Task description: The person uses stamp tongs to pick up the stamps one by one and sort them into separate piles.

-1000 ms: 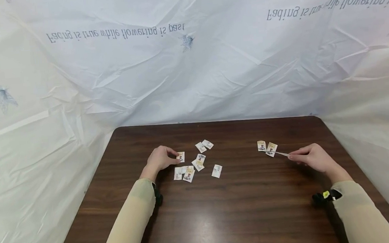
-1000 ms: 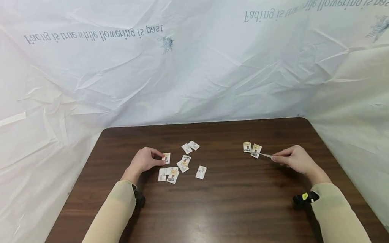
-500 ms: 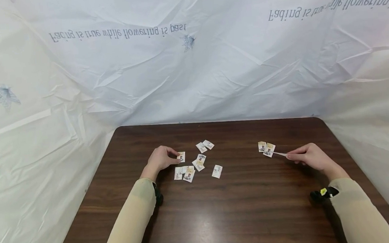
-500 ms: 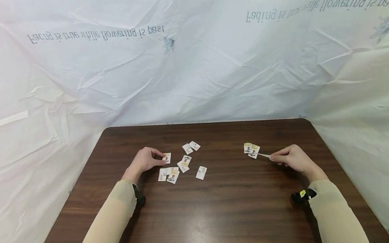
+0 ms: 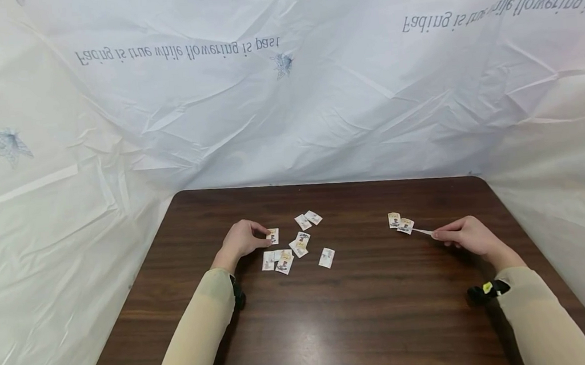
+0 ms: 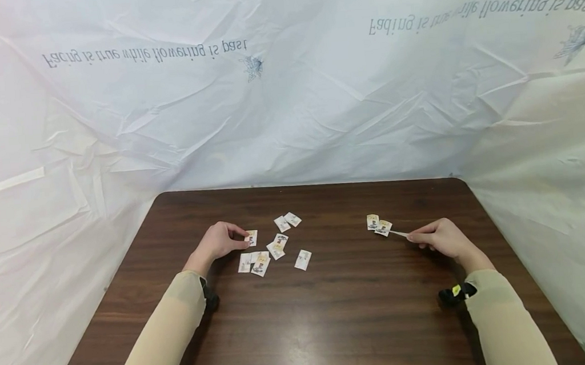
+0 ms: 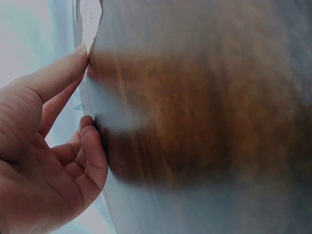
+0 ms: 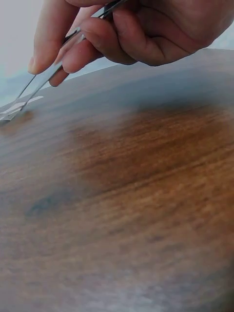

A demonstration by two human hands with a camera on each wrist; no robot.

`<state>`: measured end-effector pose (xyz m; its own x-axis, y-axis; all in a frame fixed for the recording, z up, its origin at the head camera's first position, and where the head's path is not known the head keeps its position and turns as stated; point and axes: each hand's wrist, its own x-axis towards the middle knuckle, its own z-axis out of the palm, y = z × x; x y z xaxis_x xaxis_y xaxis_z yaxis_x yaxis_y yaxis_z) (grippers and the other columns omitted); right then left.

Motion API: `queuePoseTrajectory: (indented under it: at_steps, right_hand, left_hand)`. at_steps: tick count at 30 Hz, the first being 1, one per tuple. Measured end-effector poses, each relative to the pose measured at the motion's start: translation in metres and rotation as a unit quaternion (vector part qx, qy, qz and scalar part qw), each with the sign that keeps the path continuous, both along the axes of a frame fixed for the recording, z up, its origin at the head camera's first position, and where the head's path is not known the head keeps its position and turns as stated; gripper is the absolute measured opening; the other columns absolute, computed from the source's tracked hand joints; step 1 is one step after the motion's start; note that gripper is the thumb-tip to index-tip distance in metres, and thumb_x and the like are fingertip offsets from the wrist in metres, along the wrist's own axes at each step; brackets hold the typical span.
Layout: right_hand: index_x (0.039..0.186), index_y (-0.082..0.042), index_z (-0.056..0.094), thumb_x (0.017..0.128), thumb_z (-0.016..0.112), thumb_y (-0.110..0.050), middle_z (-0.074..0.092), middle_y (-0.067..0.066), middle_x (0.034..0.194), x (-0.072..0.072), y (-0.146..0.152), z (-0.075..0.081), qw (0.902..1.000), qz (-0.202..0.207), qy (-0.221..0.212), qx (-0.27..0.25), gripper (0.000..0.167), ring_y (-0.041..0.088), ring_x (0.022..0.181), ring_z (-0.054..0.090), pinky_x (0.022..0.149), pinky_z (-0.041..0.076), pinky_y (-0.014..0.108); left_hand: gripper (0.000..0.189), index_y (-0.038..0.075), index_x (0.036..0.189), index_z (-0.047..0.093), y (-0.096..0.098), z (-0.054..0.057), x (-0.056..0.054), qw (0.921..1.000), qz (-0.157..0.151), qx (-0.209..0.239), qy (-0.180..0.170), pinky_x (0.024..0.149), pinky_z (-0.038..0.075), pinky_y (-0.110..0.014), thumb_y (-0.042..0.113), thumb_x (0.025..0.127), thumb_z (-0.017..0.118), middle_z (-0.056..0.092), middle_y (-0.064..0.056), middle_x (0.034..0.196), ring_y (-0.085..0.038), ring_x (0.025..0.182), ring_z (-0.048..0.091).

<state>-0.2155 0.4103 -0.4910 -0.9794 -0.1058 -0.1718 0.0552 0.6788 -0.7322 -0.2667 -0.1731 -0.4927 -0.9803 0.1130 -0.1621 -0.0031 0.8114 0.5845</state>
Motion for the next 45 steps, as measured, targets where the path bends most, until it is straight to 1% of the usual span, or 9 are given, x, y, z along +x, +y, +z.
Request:
queuePoseTrajectory:
  at_steps: [6, 14, 20, 24, 27, 32, 35, 42, 45]
  right_hand:
    - [0.112, 0.004, 0.081, 0.098, 0.079, -0.035, 0.069, 0.004, 0.077, 0.006, 0.002, 0.002, 0.9998, -0.018, -0.01, 0.005, 0.042, 0.016, 0.062, 0.056, 0.062, 0.048, 0.03]
    - [0.121, 0.005, 0.078, 0.099, 0.078, -0.041, 0.072, 0.006, 0.084, 0.016, 0.007, -0.001, 0.9994, -0.021, 0.0, 0.026, 0.051, 0.019, 0.067, 0.061, 0.063, 0.052, 0.033]
    - [0.132, 0.007, 0.071, 0.1, 0.077, -0.043, 0.076, 0.008, 0.096, 0.018, 0.006, -0.002, 0.9992, -0.014, 0.007, 0.036, 0.06, 0.021, 0.078, 0.068, 0.064, 0.057, 0.035]
    - [0.133, 0.006, 0.071, 0.102, 0.075, -0.043, 0.076, 0.009, 0.095, 0.023, 0.004, -0.001, 0.9985, -0.009, 0.017, 0.05, 0.058, 0.02, 0.077, 0.066, 0.062, 0.053, 0.034]
    - [0.133, 0.004, 0.072, 0.102, 0.074, -0.044, 0.077, 0.01, 0.1, 0.026, 0.003, -0.001, 0.997, -0.008, 0.036, 0.068, 0.057, 0.019, 0.08, 0.067, 0.063, 0.05, 0.034]
    - [0.134, -0.001, 0.074, 0.103, 0.074, -0.043, 0.075, 0.022, 0.12, 0.029, 0.0, -0.004, 0.9931, 0.004, 0.072, 0.092, 0.052, 0.036, 0.104, 0.07, 0.076, 0.052, 0.036]
    - [0.136, -0.005, 0.074, 0.102, 0.075, -0.044, 0.068, 0.025, 0.136, 0.029, -0.007, -0.006, 0.9934, 0.005, 0.081, 0.081, 0.051, 0.045, 0.125, 0.062, 0.085, 0.052, 0.035]
    - [0.136, -0.007, 0.075, 0.101, 0.076, -0.043, 0.068, 0.023, 0.137, 0.024, -0.027, -0.008, 0.9962, -0.002, 0.079, 0.038, 0.05, 0.039, 0.118, 0.063, 0.08, 0.05, 0.028]
    - [0.136, -0.007, 0.074, 0.1, 0.077, -0.044, 0.066, 0.023, 0.14, 0.023, -0.037, -0.011, 0.997, -0.004, 0.075, 0.02, 0.052, 0.043, 0.129, 0.06, 0.087, 0.05, 0.029]
  left_hand:
    - [0.018, 0.025, 0.102, 0.086, 0.0, 0.001, 0.0, 1.0, 0.0, 0.0, 0.005, 0.098, 0.051, -0.048, 0.032, 0.086, 0.092, 0.073, -0.002, 0.114, -0.028, 0.108, 0.064]
    - [0.02, 0.025, 0.102, 0.087, 0.0, 0.001, 0.0, 0.9999, -0.005, -0.008, 0.009, 0.09, 0.05, -0.045, 0.033, 0.085, 0.093, 0.069, 0.001, 0.095, -0.024, 0.09, 0.058]
    - [0.02, 0.025, 0.103, 0.087, -0.002, -0.001, 0.001, 0.9999, -0.006, -0.006, 0.008, 0.09, 0.05, -0.045, 0.033, 0.085, 0.093, 0.069, 0.0, 0.1, -0.024, 0.091, 0.058]
    - [0.02, 0.025, 0.102, 0.087, -0.003, 0.0, 0.003, 0.9999, -0.004, -0.001, 0.01, 0.093, 0.051, -0.046, 0.033, 0.085, 0.093, 0.071, 0.0, 0.103, -0.025, 0.095, 0.061]
    - [0.019, 0.025, 0.101, 0.087, -0.003, 0.0, 0.003, 0.9999, -0.004, 0.002, 0.014, 0.095, 0.052, -0.047, 0.033, 0.085, 0.093, 0.073, 0.0, 0.105, -0.025, 0.099, 0.063]
    - [0.019, 0.025, 0.102, 0.087, -0.001, -0.001, 0.003, 0.9998, -0.008, 0.01, 0.012, 0.096, 0.051, -0.047, 0.032, 0.086, 0.093, 0.073, 0.0, 0.111, -0.025, 0.102, 0.063]
    - [0.019, 0.025, 0.102, 0.087, -0.001, 0.0, 0.003, 0.9998, -0.008, 0.013, 0.009, 0.094, 0.051, -0.046, 0.032, 0.086, 0.093, 0.073, 0.0, 0.109, -0.025, 0.099, 0.062]
    - [0.019, 0.024, 0.102, 0.087, -0.003, -0.001, 0.002, 0.9998, -0.008, 0.016, 0.006, 0.09, 0.051, -0.045, 0.031, 0.086, 0.092, 0.069, 0.0, 0.1, -0.024, 0.091, 0.059]
    - [0.019, 0.023, 0.102, 0.087, -0.003, -0.003, 0.002, 0.9998, -0.007, 0.02, 0.004, 0.091, 0.051, -0.046, 0.031, 0.086, 0.093, 0.07, -0.001, 0.103, -0.024, 0.093, 0.059]
